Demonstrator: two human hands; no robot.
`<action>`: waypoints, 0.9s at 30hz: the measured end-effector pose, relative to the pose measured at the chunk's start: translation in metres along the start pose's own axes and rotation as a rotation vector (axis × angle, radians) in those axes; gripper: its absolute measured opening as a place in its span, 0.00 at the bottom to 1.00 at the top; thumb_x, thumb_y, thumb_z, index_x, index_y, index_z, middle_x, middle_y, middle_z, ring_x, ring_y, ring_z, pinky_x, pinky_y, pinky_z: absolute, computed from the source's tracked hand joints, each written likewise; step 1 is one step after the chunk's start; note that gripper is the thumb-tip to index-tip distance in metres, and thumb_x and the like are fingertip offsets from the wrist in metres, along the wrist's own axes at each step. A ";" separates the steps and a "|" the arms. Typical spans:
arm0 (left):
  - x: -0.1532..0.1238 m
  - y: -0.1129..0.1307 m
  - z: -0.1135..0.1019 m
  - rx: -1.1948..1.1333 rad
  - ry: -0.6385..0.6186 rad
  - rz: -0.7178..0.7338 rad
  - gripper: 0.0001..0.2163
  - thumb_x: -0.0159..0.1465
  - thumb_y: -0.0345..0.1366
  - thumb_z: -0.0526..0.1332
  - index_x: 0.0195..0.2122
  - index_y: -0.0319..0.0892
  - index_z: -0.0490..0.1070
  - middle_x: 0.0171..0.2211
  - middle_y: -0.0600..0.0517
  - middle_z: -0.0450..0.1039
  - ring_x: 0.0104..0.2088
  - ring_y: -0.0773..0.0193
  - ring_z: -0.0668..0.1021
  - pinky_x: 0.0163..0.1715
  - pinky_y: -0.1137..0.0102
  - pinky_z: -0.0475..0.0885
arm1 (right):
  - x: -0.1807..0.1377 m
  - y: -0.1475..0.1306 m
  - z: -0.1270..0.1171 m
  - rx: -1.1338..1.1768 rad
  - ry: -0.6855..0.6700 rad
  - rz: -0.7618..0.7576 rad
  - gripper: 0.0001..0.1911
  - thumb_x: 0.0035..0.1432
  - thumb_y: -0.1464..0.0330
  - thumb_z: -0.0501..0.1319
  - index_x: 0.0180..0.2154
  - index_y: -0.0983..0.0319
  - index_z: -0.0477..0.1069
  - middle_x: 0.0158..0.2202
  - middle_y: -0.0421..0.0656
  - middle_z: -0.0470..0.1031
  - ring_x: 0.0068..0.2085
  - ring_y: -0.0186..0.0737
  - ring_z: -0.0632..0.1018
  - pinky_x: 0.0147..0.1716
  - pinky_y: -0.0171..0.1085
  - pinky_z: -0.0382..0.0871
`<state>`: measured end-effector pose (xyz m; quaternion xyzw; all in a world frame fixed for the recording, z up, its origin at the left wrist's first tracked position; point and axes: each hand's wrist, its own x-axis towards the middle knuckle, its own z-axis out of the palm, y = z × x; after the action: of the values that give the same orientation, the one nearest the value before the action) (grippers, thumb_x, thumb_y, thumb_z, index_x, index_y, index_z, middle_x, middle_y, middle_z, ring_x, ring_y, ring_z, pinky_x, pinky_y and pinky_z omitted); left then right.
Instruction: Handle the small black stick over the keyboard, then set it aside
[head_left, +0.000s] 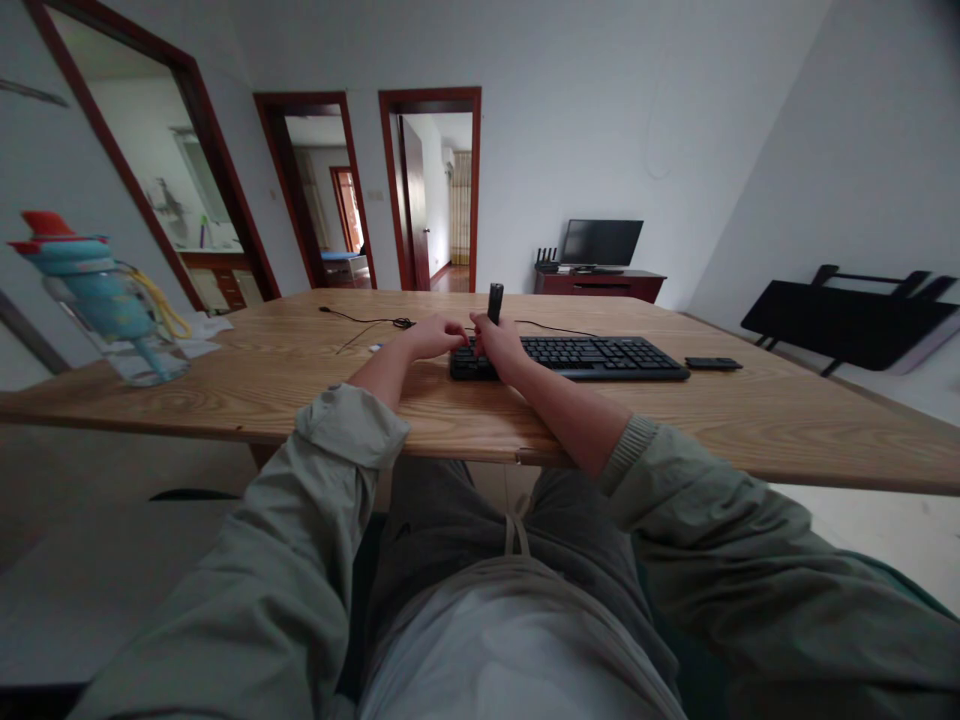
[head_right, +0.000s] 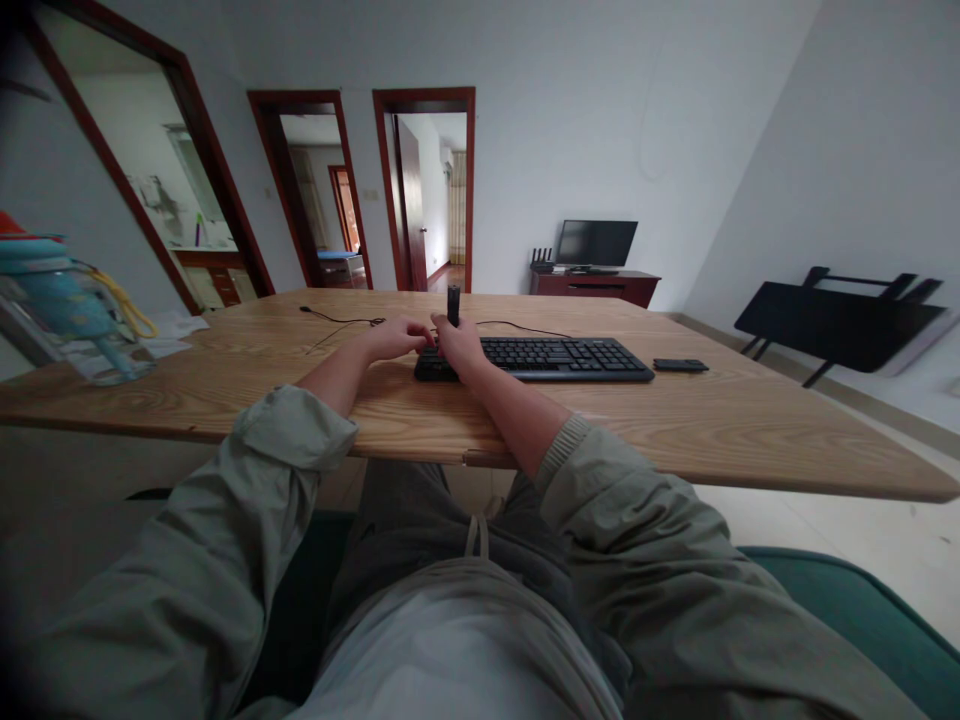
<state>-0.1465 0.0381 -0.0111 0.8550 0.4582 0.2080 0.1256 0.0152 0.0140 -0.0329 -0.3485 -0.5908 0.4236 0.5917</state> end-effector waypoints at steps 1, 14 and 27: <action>0.000 0.001 0.000 0.004 0.000 -0.005 0.14 0.56 0.39 0.56 0.36 0.38 0.78 0.33 0.50 0.77 0.33 0.62 0.75 0.35 0.70 0.68 | 0.000 0.001 0.000 -0.018 -0.005 -0.016 0.15 0.58 0.61 0.59 0.23 0.60 0.61 0.16 0.34 0.60 0.16 0.30 0.64 0.17 0.32 0.59; -0.002 0.005 0.003 -0.017 0.001 -0.016 0.13 0.57 0.36 0.56 0.35 0.34 0.77 0.32 0.48 0.78 0.32 0.63 0.75 0.36 0.70 0.70 | 0.003 0.005 0.000 -0.044 0.006 -0.030 0.14 0.58 0.62 0.57 0.23 0.59 0.60 0.16 0.34 0.59 0.16 0.30 0.63 0.17 0.32 0.59; -0.003 0.012 0.001 -0.047 0.009 0.021 0.12 0.56 0.37 0.58 0.33 0.37 0.77 0.33 0.49 0.78 0.34 0.62 0.76 0.39 0.69 0.71 | -0.002 0.003 -0.001 -0.129 0.018 -0.062 0.16 0.59 0.60 0.56 0.22 0.59 0.60 0.16 0.35 0.60 0.19 0.31 0.64 0.19 0.32 0.57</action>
<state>-0.1389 0.0286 -0.0082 0.8555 0.4449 0.2239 0.1416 0.0161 0.0131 -0.0361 -0.3714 -0.6221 0.3629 0.5860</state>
